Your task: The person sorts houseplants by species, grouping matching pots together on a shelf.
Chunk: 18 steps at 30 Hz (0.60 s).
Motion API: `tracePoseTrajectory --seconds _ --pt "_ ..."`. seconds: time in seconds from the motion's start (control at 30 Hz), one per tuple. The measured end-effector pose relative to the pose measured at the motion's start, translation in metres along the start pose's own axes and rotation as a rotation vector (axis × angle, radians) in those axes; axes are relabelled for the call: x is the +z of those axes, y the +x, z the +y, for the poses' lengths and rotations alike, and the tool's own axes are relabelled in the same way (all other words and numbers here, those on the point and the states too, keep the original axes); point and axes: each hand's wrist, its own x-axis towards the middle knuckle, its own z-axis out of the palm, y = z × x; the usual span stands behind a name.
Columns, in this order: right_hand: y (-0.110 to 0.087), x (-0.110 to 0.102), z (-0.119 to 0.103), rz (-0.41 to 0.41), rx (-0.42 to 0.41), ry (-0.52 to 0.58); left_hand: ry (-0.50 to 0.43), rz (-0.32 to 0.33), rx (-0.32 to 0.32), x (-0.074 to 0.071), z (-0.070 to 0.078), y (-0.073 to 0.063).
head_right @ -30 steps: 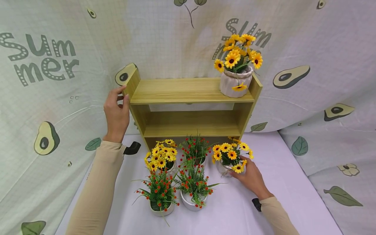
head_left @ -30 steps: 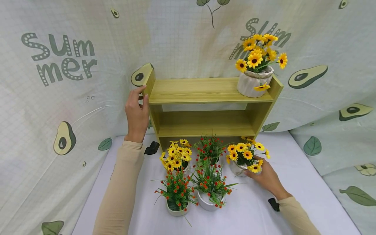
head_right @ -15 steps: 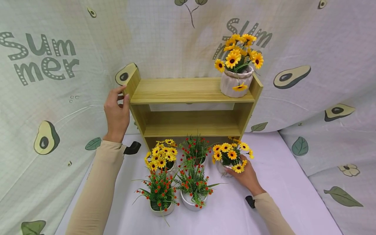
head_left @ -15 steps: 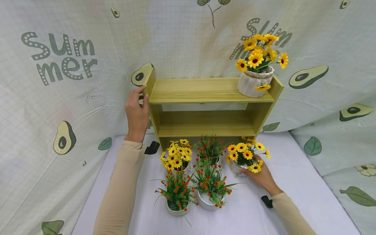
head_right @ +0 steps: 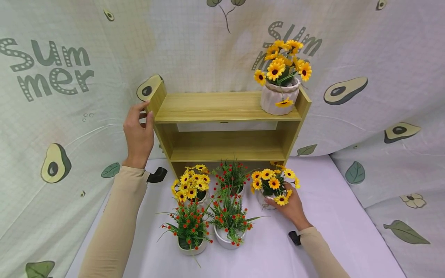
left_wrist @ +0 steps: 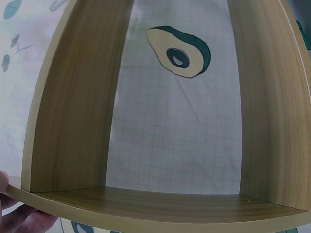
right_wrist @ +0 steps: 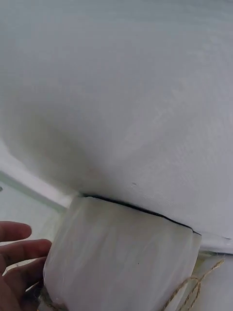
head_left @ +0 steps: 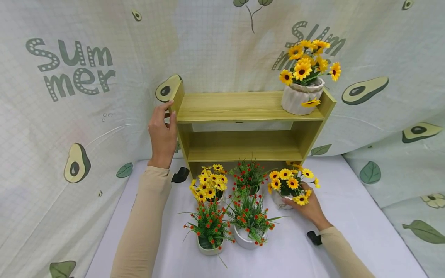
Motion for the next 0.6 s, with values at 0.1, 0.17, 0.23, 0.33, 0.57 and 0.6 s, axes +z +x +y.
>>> tracePoseTrajectory --seconds 0.1,0.17,0.23,0.33,0.57,0.6 --pt "-0.002 0.001 -0.002 0.046 -0.032 -0.023 -0.003 0.002 -0.003 -0.001 0.000 0.000" --pt "-0.005 -0.002 -0.006 0.077 -0.067 -0.040 -0.003 0.002 -0.003 0.000 0.000 0.000" --pt "-0.007 -0.005 -0.011 0.105 -0.110 -0.053 -0.004 0.001 -0.004 0.000 0.000 0.000" --pt "-0.012 -0.013 -0.021 0.137 -0.175 -0.061 -0.007 0.004 -0.006 0.000 0.000 0.000" --pt "-0.021 -0.035 -0.050 0.181 -0.285 -0.080 -0.007 -0.003 0.007 -0.001 -0.001 -0.001" --pt "-0.022 -0.039 -0.055 0.182 -0.297 -0.075 -0.006 -0.004 0.008 -0.001 -0.001 -0.001"
